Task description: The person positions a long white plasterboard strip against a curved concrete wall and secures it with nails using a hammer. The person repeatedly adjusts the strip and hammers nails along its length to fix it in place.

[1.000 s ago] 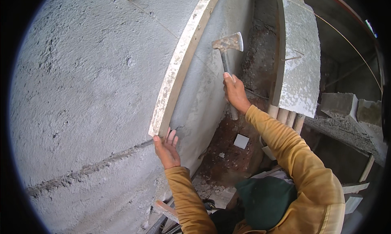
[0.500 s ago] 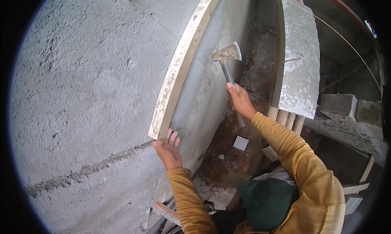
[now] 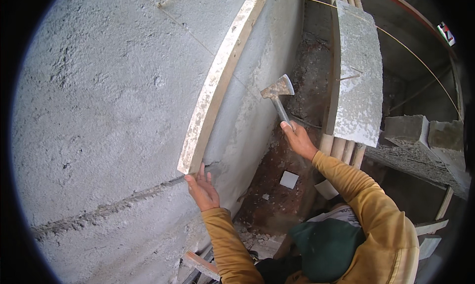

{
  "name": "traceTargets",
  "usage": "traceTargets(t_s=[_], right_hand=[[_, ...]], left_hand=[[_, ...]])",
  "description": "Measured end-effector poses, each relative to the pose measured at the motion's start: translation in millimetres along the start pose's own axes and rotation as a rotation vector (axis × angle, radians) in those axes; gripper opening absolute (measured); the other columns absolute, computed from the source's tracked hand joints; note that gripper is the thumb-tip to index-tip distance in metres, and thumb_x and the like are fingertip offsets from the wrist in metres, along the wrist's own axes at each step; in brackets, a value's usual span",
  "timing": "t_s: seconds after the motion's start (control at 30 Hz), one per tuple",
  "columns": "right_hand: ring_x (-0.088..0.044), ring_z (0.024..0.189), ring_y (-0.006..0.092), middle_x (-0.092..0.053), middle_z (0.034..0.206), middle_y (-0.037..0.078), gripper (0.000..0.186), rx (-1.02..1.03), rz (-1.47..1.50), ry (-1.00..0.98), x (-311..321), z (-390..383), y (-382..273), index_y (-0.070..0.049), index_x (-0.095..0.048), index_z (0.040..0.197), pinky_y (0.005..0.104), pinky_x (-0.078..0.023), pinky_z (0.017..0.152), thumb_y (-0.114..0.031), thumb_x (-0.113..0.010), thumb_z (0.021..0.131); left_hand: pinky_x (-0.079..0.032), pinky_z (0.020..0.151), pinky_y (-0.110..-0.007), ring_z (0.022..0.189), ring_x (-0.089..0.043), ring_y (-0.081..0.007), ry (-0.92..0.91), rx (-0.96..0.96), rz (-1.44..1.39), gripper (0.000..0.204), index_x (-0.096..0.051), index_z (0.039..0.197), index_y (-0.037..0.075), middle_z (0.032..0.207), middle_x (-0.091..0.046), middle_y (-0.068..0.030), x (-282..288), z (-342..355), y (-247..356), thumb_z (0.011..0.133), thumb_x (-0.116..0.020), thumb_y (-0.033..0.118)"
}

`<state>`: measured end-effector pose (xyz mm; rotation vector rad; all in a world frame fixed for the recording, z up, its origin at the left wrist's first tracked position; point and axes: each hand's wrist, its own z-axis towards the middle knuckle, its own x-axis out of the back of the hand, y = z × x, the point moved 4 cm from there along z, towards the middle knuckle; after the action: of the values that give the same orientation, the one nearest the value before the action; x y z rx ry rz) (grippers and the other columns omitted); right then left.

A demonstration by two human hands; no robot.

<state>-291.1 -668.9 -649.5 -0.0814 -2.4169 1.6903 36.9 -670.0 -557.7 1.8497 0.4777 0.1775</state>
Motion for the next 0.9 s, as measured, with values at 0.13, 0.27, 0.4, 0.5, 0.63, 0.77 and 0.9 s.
traceTargets(t_s=[0.13, 0.27, 0.4, 0.5, 0.63, 0.77, 0.9], right_hand=[[-0.046, 0.064, 0.0156, -0.047, 0.066, 0.006, 0.051, 0.019, -0.047, 0.046, 5, -2, 1, 0.0, -0.052, 0.084, 0.0354, -0.043, 0.063, -0.048, -0.047, 0.099], [-0.046, 0.066, 0.0154, -0.048, 0.067, 0.007, 0.052, -0.017, -0.045, 0.004, 5, -4, -1, 0.001, -0.054, 0.087, 0.0354, -0.043, 0.063, -0.049, -0.048, 0.098], [-0.046, 0.068, 0.0154, -0.048, 0.069, 0.009, 0.052, -0.038, 0.0, -0.017, 10, -14, -10, 0.001, -0.055, 0.089, 0.0359, -0.043, 0.065, -0.05, -0.048, 0.098], [-0.05, 0.074, 0.0188, -0.053, 0.072, 0.013, 0.054, -0.041, -0.101, 0.021, 30, -26, -19, 0.003, -0.054, 0.089, 0.0368, -0.045, 0.071, -0.05, -0.048, 0.098], [-0.058, 0.066, 0.019, -0.058, 0.069, 0.012, 0.046, 0.085, -0.215, 0.184, 86, -48, -37, 0.0, -0.056, 0.092, 0.0369, -0.047, 0.062, -0.046, -0.058, 0.094], [-0.06, 0.058, 0.0188, -0.06, 0.067, 0.01, 0.028, 0.078, -0.544, 0.441, 173, -36, -50, -0.003, -0.056, 0.093, 0.039, -0.05, 0.054, -0.03, -0.059, 0.089], [-0.065, 0.069, 0.036, -0.067, 0.078, 0.018, 0.025, 0.076, -0.858, 0.653, 251, 5, -55, -0.004, -0.06, 0.087, 0.0468, -0.051, 0.069, -0.028, -0.061, 0.087]], left_hand=[[-0.018, 0.111, -0.048, 0.136, -0.036, -0.027, -0.018, -0.005, 0.051, 0.09, -0.026, 0.15, 0.009, 0.147, -0.038, -0.0116, 0, 1, 1, 0.088, -0.045, 0.073], [-0.016, 0.112, -0.05, 0.137, -0.035, -0.028, -0.003, 0.011, 0.054, 0.092, -0.024, 0.15, 0.009, 0.148, -0.037, -0.0116, -1, 1, -1, 0.088, -0.043, 0.073], [-0.018, 0.112, -0.048, 0.138, -0.035, -0.0287, 0.017, -0.051, 0.063, 0.087, -0.026, 0.148, 0.006, 0.148, -0.036, -0.0128, -2, 0, -1, 0.091, -0.045, 0.069], [-0.018, 0.112, -0.048, 0.138, -0.035, -0.0292, 0.016, -0.029, 0.073, 0.087, -0.025, 0.149, 0.007, 0.149, -0.036, -0.0136, -2, 0, -2, 0.092, -0.039, 0.071], [-0.016, 0.114, -0.049, 0.139, -0.034, -0.0297, 0.01, -0.008, 0.036, 0.087, -0.025, 0.149, 0.006, 0.149, -0.036, -0.0149, 1, -1, 0, 0.093, -0.031, 0.072], [-0.018, 0.114, -0.047, 0.139, -0.033, -0.0303, -0.001, 0.041, -0.071, 0.091, -0.026, 0.147, 0.0, 0.149, -0.036, -0.0184, 8, -7, -8, 0.093, -0.025, 0.073], [-0.023, 0.113, -0.045, 0.138, -0.036, -0.0309, 0.035, 0.119, 0.009, 0.093, -0.026, 0.145, -0.005, 0.146, -0.039, -0.0204, 14, -19, -33, 0.094, -0.026, 0.072]])
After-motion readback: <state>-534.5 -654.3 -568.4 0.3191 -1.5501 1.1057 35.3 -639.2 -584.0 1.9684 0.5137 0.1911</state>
